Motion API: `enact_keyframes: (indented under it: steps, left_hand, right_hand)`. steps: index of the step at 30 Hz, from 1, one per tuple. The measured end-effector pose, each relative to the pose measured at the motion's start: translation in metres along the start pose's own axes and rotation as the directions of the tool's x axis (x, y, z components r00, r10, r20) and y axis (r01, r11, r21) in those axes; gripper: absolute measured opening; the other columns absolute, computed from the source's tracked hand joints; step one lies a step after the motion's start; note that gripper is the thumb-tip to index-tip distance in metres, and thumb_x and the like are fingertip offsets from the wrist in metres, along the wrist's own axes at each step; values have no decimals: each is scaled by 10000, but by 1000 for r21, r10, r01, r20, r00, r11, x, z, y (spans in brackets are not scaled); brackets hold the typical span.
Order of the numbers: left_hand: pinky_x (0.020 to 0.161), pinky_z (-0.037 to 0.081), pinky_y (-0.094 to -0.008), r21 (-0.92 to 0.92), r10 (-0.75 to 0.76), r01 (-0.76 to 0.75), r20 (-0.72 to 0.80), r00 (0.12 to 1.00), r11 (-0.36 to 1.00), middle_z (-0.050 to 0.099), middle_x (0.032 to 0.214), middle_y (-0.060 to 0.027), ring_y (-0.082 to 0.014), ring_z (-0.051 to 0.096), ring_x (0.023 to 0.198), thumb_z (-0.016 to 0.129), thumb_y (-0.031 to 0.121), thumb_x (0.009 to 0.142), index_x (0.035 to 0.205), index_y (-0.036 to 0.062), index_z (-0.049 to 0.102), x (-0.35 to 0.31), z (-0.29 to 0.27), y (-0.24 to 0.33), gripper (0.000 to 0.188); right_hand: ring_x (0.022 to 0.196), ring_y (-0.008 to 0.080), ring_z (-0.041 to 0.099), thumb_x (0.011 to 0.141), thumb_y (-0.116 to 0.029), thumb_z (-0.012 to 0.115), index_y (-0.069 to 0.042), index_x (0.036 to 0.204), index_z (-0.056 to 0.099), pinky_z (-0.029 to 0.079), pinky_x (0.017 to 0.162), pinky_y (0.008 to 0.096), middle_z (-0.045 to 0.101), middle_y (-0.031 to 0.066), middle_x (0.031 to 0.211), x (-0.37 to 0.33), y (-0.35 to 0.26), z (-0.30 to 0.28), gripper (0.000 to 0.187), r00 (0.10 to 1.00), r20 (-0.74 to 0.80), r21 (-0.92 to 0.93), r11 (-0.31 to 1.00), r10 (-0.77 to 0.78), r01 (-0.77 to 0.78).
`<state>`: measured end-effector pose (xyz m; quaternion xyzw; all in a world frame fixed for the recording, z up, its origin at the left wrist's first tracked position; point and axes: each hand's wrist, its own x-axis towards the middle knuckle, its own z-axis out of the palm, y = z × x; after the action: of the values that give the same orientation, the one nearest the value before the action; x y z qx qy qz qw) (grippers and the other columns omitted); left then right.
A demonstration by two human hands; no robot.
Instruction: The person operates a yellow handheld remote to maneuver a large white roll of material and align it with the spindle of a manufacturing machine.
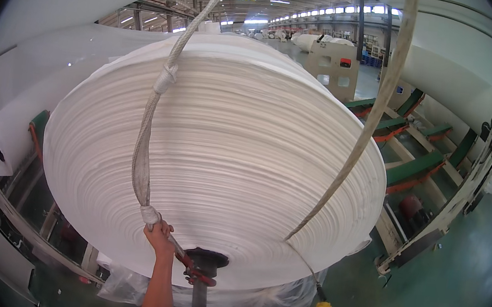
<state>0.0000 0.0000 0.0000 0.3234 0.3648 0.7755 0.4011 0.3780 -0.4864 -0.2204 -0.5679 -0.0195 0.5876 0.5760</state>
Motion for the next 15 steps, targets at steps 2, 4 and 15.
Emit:
enact_keyframes:
  steps: [2, 4, 15]
  left_hand:
    - [542, 409, -331, -25, 14, -16, -72, 997, 1000, 404, 562, 13, -104, 349, 472, 608, 94, 942, 781, 74, 507, 1, -1, -4, 191]
    - [537, 402, -329, -78, -61, 60, -8, 998, 995, 396, 558, 16, -102, 346, 471, 616, 107, 948, 777, 77, 500, -29, 15, -24, 208]
    - [515, 370, -316, -53, -67, 64, -46, 997, 996, 372, 537, 27, -96, 325, 450, 657, 152, 962, 715, 108, 462, -3, 10, 3, 318]
  right_hand:
    - [826, 268, 695, 976, -482, 591, -20, 1244, 652, 567, 764, 417, 725, 147, 961, -65, -54, 70, 538, 998, -56, -42, 999, 5, -7]
    - [795, 255, 684, 976, -467, 594, -20, 1207, 658, 566, 742, 404, 719, 127, 937, -64, -55, 9, 507, 996, -78, -71, 997, -31, 25]
    - [759, 237, 683, 976, -432, 592, -31, 1179, 661, 565, 698, 386, 716, 116, 896, -27, -5, 8, 455, 999, -36, 11, 1000, -14, 14]
